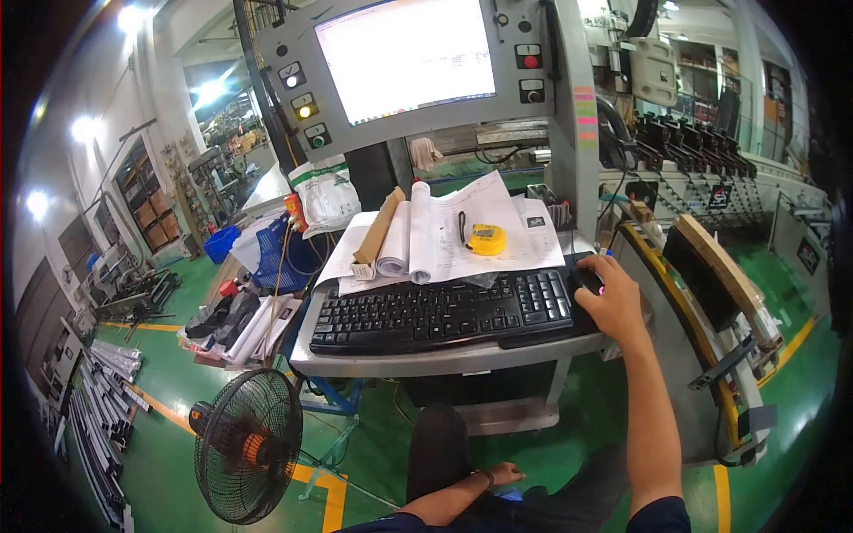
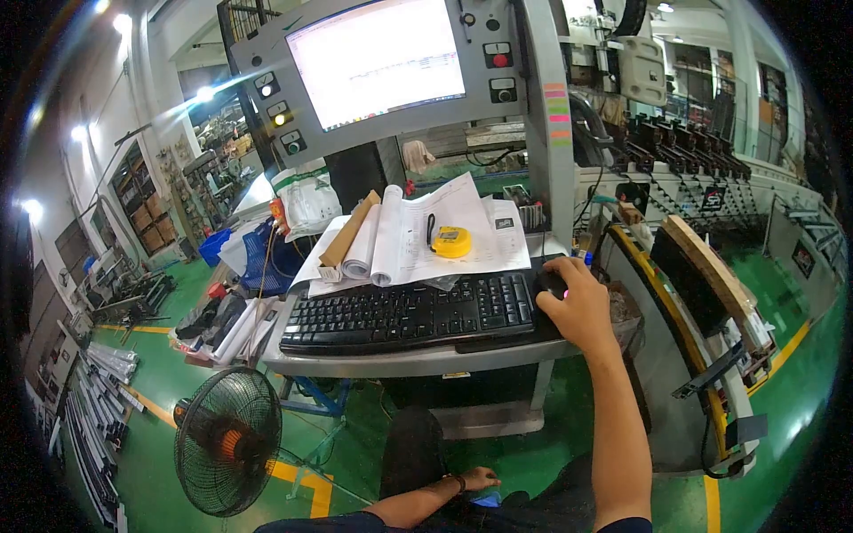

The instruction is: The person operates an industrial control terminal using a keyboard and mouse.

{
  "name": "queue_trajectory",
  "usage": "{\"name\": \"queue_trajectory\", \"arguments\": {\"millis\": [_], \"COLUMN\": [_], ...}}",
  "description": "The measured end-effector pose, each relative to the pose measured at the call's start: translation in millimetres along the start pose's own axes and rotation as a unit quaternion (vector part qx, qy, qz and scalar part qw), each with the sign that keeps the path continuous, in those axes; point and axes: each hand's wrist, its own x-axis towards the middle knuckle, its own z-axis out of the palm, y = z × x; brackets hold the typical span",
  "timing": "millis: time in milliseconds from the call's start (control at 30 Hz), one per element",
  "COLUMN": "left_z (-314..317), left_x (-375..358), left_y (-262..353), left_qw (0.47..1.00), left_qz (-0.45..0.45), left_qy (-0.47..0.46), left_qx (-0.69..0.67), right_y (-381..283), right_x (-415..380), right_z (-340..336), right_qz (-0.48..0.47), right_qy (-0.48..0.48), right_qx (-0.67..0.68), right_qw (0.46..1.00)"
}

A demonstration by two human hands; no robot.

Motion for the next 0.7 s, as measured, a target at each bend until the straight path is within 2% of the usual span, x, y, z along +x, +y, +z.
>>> {"name": "queue_trajectory", "arguments": {"millis": [400, 700], "left_z": [1.6, 1.6], "left_x": [-2.8, -6.2], "left_y": [-0.2, 3.7], "left_qw": [1.0, 1.0], "left_qz": [0.023, -0.004], "left_qy": [0.02, 0.021], "left_qx": [0.008, -0.004], "right_y": [-1.1, -2.3], "right_x": [-0.3, -0.1], "right_z": [0.1, -0.6], "right_qz": [-0.005, 0.009], "right_qy": [0.006, -0.001], "right_qx": [-0.001, 0.0], "right_qw": [1.0, 1.0]}}
